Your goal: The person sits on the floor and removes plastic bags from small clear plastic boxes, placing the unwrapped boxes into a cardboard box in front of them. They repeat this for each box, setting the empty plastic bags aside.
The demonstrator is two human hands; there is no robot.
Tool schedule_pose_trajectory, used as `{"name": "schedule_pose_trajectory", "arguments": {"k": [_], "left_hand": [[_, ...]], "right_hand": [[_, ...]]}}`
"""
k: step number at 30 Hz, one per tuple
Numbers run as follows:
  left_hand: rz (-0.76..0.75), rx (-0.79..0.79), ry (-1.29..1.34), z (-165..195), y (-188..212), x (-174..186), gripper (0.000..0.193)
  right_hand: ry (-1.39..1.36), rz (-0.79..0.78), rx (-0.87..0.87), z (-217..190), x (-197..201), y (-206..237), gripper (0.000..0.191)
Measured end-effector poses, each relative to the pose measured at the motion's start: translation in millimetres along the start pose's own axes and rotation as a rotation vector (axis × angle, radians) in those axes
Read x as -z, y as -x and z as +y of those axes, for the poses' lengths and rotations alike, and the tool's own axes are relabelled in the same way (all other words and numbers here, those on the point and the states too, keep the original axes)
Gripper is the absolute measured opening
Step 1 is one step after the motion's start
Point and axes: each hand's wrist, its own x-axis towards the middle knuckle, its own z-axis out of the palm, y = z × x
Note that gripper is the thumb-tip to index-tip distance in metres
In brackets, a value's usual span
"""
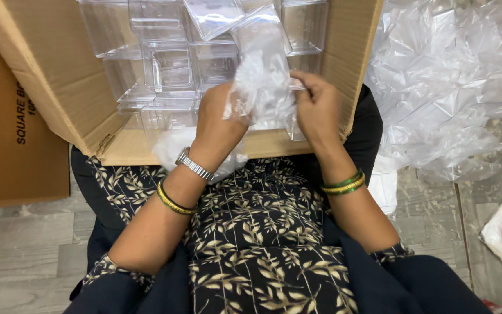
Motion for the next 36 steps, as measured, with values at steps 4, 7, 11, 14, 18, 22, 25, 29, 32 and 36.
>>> {"name": "schedule_pose_trajectory", "arguments": {"k": [4, 7, 11, 14, 18, 22, 25, 29, 32, 36], "left_hand": [[0.230, -0.106, 0.322, 13, 7, -3, 0.028], [0.174, 0.103, 0.626, 26, 13, -3, 0.024], [-0.038, 0.515, 0.931, 42, 23, 4, 0.019], [-0.089, 0.475, 0.998, 53, 33, 11, 0.019], [-0.267, 0.405, 0.932, 62, 41, 19, 0.016], [-0.031, 0.279, 0.765, 61, 40, 9, 0.023], [0.011, 0.222, 0.629, 54, 38, -4, 0.023], [-0.155, 0.274, 0.409, 44, 46, -19, 0.019], [-0.037, 0.130, 0.307, 36, 46, -27, 0.019], [0.076, 0.129, 0.621, 17, 34, -15, 0.046]], "right_hand": [[-0.237, 0.114, -0.045, -23, 21, 20, 0.021], [-0.282, 0.179, 0.056, -36, 33, 34, 0.020], [-0.391, 0.173, 0.172, -45, 37, 42, 0.018], [-0.610, 0.070, 0.103, -50, 39, 46, 0.037], [-0.889, -0.334, -0.178, -55, 44, 54, 0.052], [-0.680, -0.304, -0.142, -48, 38, 68, 0.049], [-0.762, -0.411, -0.259, -37, 35, 86, 0.047], [-0.739, -0.512, -0.319, -17, 46, 108, 0.044], [-0.631, -0.355, -0.268, 7, 78, 104, 0.042], [-0.407, 0.355, -0.050, 69, 162, 59, 0.040]]}}
